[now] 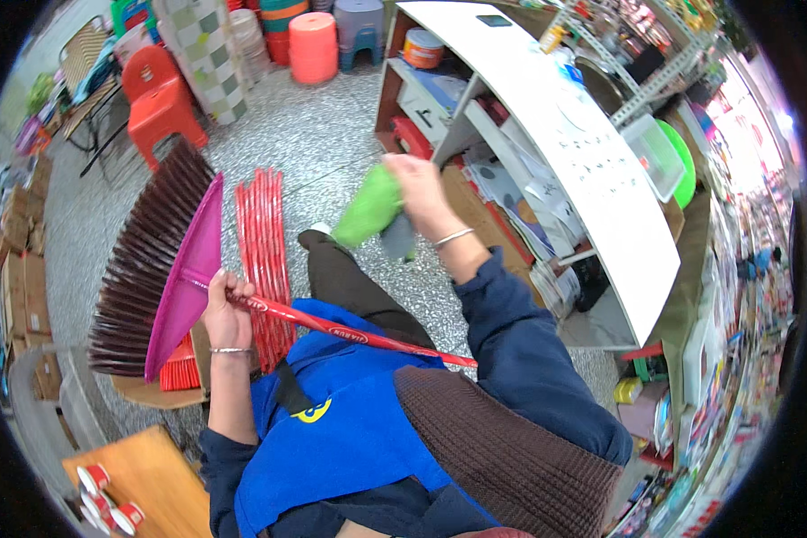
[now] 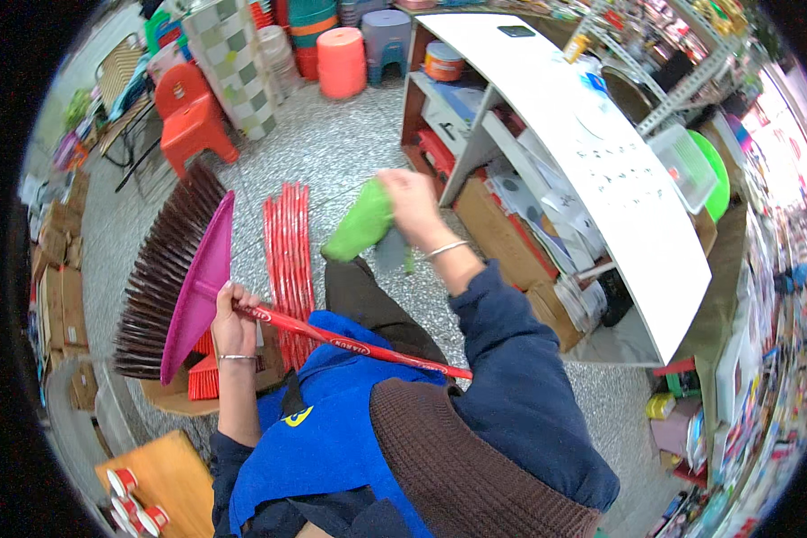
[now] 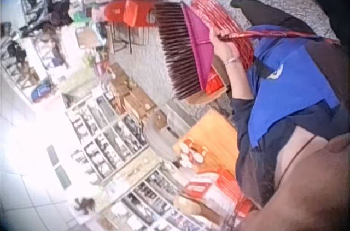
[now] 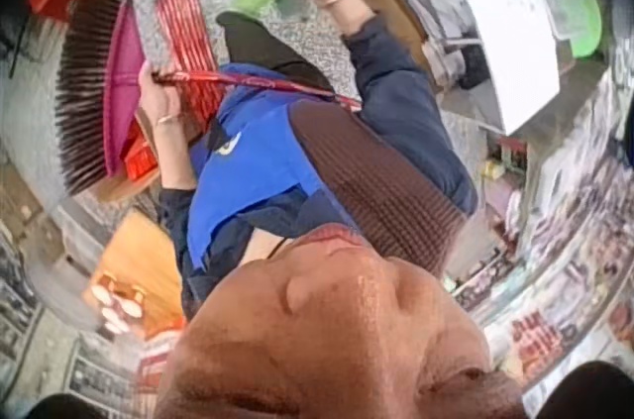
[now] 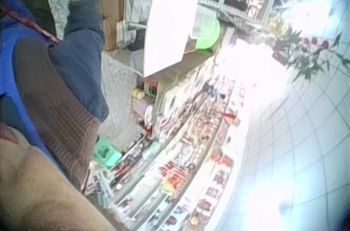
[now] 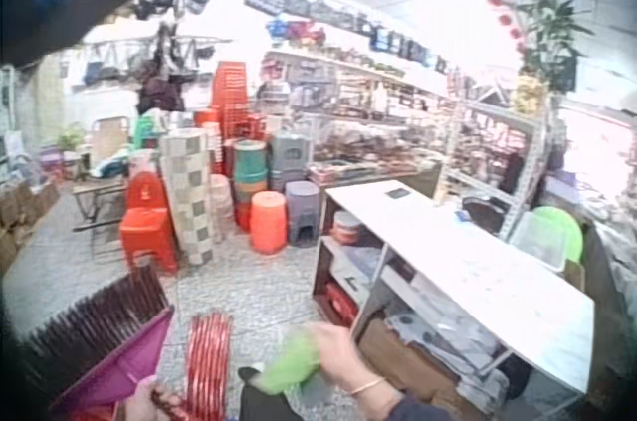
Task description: The person assembles brooms by inserting red handles into broom heads retrieved from a cardboard box. They wipe the handles with a green cloth before and after insertion, then place the completed brooms on the floor.
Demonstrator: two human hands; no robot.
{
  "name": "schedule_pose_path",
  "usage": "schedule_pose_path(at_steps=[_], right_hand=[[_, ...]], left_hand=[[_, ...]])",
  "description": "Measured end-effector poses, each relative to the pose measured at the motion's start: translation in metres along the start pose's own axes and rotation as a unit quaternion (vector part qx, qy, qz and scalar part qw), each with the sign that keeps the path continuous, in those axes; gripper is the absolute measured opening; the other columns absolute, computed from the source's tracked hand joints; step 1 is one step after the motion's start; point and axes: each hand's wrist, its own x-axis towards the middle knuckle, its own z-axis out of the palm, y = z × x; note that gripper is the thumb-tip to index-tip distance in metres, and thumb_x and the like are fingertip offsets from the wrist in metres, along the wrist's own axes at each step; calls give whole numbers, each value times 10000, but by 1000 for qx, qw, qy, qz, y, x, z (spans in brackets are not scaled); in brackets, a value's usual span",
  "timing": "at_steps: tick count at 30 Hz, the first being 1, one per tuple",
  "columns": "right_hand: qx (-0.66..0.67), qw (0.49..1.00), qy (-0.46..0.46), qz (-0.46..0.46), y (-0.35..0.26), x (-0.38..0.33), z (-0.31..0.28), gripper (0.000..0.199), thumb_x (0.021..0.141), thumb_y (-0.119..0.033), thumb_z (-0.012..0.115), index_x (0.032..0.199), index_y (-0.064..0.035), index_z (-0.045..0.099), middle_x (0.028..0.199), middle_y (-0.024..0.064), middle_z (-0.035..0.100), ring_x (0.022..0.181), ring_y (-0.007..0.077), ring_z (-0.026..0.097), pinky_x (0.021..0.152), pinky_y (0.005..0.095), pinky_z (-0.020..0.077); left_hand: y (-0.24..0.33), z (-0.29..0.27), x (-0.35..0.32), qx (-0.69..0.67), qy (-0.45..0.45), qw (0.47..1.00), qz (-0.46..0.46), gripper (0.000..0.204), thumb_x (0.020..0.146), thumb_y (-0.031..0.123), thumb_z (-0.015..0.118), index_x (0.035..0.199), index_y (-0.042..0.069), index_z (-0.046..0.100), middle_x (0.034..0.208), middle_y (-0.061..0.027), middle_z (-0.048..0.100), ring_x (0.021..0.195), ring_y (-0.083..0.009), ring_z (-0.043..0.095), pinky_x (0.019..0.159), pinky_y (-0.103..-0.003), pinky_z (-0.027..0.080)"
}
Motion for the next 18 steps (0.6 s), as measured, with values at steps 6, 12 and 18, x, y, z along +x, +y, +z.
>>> schedule_pose_path(at_steps=[6,12,18], right_hand=[[-54,943,327,-27,-20,-11,-139,315,890,-287,549,732,-21,606,700,7,566,639,89,486,588,263,396],[-67,988,-76,114,-27,-38,-105,230,839,-224,619,711,-32,618,675,0,606,606,68,550,587,219,431],[-147,915,-377,15,14,-90,59,201,767,-163,686,907,-28,634,847,51,636,810,111,593,719,251,464]], left_hand=[[-13,14,10,4,9,999,-41,203,912,167,498,728,105,443,657,30,367,583,-83,339,570,-258,349],[-18,33,10,-58,-36,995,-69,211,909,203,514,732,105,457,616,11,399,541,-107,366,531,-267,349],[6,51,16,-81,6,996,-25,160,892,220,551,805,87,532,617,-19,510,526,-129,456,530,-287,408]])
